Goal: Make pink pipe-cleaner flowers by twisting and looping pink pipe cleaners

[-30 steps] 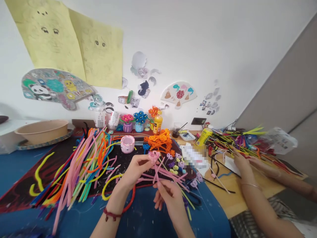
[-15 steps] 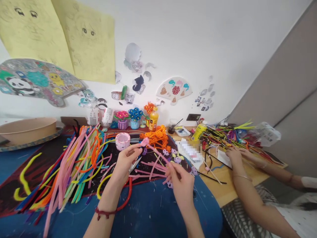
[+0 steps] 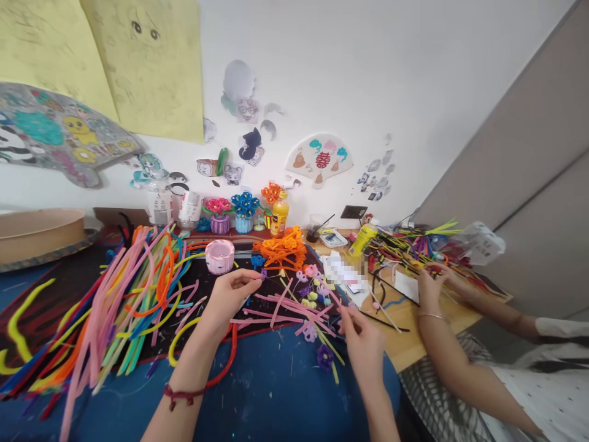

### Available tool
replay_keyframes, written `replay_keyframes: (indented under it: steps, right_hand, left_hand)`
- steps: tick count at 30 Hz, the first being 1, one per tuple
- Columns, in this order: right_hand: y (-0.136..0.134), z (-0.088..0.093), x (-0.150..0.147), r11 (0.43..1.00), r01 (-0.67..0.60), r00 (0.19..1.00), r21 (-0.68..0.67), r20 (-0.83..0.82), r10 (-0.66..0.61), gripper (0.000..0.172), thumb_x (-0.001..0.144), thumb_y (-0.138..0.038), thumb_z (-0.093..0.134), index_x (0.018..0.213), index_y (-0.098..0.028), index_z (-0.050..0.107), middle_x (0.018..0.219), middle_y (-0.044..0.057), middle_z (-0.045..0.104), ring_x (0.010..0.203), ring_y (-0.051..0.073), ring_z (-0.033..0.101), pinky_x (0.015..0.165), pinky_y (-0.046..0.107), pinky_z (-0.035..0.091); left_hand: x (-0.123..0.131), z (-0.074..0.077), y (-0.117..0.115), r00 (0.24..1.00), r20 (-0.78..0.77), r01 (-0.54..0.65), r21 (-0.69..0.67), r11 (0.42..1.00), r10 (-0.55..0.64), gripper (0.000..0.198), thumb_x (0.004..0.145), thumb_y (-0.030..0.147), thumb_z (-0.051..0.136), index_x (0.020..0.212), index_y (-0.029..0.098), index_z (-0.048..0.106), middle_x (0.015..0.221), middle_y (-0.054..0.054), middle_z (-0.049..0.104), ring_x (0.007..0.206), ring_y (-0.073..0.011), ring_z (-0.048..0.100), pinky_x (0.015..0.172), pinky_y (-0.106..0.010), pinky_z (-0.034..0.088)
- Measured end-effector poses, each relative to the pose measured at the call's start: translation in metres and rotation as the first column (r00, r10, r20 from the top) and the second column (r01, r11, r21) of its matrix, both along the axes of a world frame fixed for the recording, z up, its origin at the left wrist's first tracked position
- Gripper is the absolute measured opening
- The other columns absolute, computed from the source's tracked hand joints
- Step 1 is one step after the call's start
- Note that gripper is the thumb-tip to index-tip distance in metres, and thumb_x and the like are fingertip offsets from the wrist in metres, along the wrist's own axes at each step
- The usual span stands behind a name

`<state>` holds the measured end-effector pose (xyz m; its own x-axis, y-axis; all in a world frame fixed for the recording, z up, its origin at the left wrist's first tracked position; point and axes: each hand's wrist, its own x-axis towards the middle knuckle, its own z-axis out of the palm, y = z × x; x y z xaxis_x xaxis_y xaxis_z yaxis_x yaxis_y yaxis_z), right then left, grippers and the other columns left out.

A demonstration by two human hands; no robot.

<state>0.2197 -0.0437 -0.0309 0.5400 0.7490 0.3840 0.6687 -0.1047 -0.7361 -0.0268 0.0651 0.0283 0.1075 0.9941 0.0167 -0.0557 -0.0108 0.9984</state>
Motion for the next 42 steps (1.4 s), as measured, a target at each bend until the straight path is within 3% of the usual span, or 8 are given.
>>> replay_keyframes:
  steps: [4,9,17,23,26,31,37,42]
  right_hand:
    - [-0.005,-0.008,0.0,0.996,0.025,0.993,-0.081,0.118,-0.016,0.054,0.089,-0.057,0.042,0.085,-0.014,0.075,0.049,0.006,0.063,0.046,0.021,0.057,0.048,0.028,0.036]
    - [-0.006,-0.01,0.006,0.997,0.075,0.987,-0.008,0.142,-0.073,0.057,0.09,-0.058,0.039,0.089,-0.013,0.075,0.057,0.01,0.069,0.049,0.023,0.059,0.049,0.028,0.037]
    - [-0.006,-0.011,0.011,0.995,0.03,0.969,-0.095,0.248,-0.005,0.046,0.087,-0.054,0.048,0.08,-0.018,0.074,0.057,0.007,0.066,0.05,0.021,0.058,0.05,0.028,0.037]
    - [-0.007,-0.011,0.006,0.998,0.043,0.957,0.041,0.286,-0.053,0.039,0.088,-0.047,0.048,0.086,-0.016,0.073,0.068,0.008,0.067,0.055,0.019,0.057,0.054,0.028,0.041]
    - [-0.004,-0.008,-0.001,0.994,-0.057,0.967,0.091,0.254,0.032,0.036,0.09,-0.043,0.048,0.088,-0.016,0.072,0.071,0.007,0.067,0.058,0.018,0.057,0.057,0.028,0.043]
    - [-0.001,-0.005,-0.023,0.963,-0.208,0.954,0.172,0.251,0.161,0.026,0.092,-0.031,0.048,0.09,-0.017,0.07,0.074,0.007,0.066,0.066,0.018,0.059,0.063,0.028,0.046]
    - [0.001,-0.003,-0.051,0.922,-0.317,0.935,0.221,0.235,0.265,0.021,0.091,-0.019,0.049,0.096,-0.017,0.069,0.08,0.008,0.068,0.071,0.018,0.061,0.066,0.028,0.048]
    - [0.004,0.0,-0.066,0.907,-0.369,0.925,0.204,0.175,0.337,0.021,0.091,-0.019,0.049,0.097,-0.019,0.069,0.087,0.008,0.07,0.078,0.019,0.064,0.07,0.029,0.05]
  left_hand:
    - [0.001,-0.002,0.001,1.0,-0.006,0.003,0.003,1.0,-0.003,0.023,0.056,0.032,0.078,0.071,0.015,0.073,0.062,-0.002,0.065,0.051,-0.0094,0.047,0.043,-0.019,0.028]
    - [0.0,-0.003,0.001,0.999,-0.034,0.004,0.019,1.0,-0.003,0.022,0.056,0.033,0.078,0.069,0.016,0.073,0.062,-0.002,0.067,0.051,-0.0104,0.049,0.043,-0.019,0.029]
    - [-0.002,-0.009,0.007,0.991,-0.126,-0.033,0.102,0.994,0.046,0.024,0.059,0.036,0.074,0.07,0.014,0.072,0.065,-0.004,0.068,0.055,-0.013,0.055,0.048,-0.021,0.038]
    - [-0.007,-0.014,0.01,0.949,-0.296,-0.055,0.182,0.982,0.108,0.027,0.064,0.037,0.069,0.077,0.014,0.071,0.07,-0.006,0.069,0.059,-0.016,0.058,0.054,-0.024,0.041]
    - [-0.006,-0.013,0.007,0.86,-0.493,-0.009,0.249,0.968,0.135,0.016,0.069,0.033,0.065,0.075,0.019,0.071,0.068,-0.003,0.068,0.059,-0.016,0.057,0.054,-0.024,0.038]
    - [0.016,-0.014,-0.01,0.601,-0.787,0.209,0.326,0.922,0.142,0.01,0.077,0.024,0.06,0.072,0.022,0.068,0.074,-0.003,0.068,0.073,-0.0193,0.06,0.061,-0.025,0.035]
    - [0.038,-0.024,-0.021,0.4,-0.901,0.379,0.33,0.864,0.169,0.019,0.084,0.021,0.054,0.073,0.015,0.067,0.08,-0.012,0.067,0.087,-0.0274,0.061,0.074,-0.034,0.04]
    - [0.038,-0.028,-0.02,0.328,-0.927,0.425,0.315,0.848,0.18,0.026,0.088,0.02,0.047,0.071,0.015,0.067,0.076,-0.012,0.067,0.079,-0.026,0.063,0.071,-0.035,0.041]
